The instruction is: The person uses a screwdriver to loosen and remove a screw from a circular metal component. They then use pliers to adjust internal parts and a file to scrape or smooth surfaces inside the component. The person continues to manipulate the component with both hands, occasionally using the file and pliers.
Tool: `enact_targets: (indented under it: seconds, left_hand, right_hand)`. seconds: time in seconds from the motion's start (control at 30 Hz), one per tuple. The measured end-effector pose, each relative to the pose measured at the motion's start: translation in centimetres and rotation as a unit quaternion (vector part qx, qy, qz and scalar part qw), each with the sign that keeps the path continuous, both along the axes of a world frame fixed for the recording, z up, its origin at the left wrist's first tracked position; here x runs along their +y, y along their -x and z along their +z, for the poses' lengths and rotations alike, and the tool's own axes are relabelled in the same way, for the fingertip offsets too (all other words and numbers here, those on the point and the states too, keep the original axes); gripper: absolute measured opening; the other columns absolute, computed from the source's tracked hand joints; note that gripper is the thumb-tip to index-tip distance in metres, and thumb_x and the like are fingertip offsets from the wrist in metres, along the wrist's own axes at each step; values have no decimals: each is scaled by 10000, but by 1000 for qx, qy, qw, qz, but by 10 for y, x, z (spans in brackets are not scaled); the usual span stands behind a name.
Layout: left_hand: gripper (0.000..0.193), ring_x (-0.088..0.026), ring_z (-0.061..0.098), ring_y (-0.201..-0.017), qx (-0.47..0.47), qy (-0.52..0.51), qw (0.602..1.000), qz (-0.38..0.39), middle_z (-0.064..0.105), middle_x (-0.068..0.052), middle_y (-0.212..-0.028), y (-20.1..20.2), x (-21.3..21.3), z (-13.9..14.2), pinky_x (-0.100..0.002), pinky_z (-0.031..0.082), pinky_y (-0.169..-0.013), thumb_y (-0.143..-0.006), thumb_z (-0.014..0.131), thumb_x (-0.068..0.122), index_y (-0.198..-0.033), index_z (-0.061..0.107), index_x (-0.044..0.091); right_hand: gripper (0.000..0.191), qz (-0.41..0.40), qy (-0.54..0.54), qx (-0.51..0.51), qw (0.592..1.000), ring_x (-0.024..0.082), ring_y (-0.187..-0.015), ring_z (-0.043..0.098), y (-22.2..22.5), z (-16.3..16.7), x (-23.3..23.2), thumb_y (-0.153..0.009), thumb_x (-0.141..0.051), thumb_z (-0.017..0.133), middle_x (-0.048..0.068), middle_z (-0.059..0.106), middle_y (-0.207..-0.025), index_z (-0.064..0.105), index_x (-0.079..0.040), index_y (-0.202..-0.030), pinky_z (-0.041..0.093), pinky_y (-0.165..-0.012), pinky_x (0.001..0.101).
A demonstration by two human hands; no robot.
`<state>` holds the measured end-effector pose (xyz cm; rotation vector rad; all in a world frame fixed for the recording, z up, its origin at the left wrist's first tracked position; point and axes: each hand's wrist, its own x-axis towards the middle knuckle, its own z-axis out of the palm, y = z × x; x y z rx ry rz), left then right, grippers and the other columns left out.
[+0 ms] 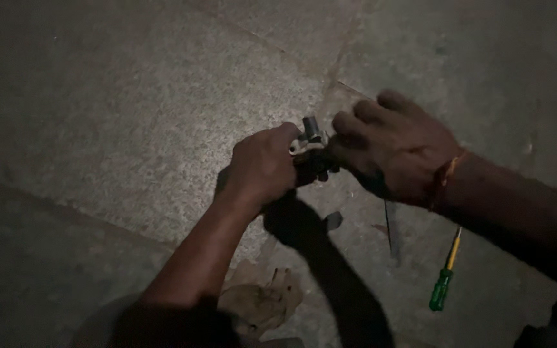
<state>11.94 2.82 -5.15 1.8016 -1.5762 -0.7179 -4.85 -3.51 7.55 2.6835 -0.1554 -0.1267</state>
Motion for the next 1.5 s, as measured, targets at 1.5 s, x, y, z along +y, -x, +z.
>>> enact_targets:
  seconds: [1.5]
  left_hand:
    - [494, -302, 716, -927, 37, -27, 999, -4, 730, -125, -1000, -2, 3, 20, -446, 553, -798, -725, 860, 359, -1083, 664, 80]
  right_hand:
    - [166, -393, -286, 3, 874, 289, -714, 719, 2, -35, -2, -989, -207, 574, 96, 731, -812, 714, -128, -1030, 563, -698, 444]
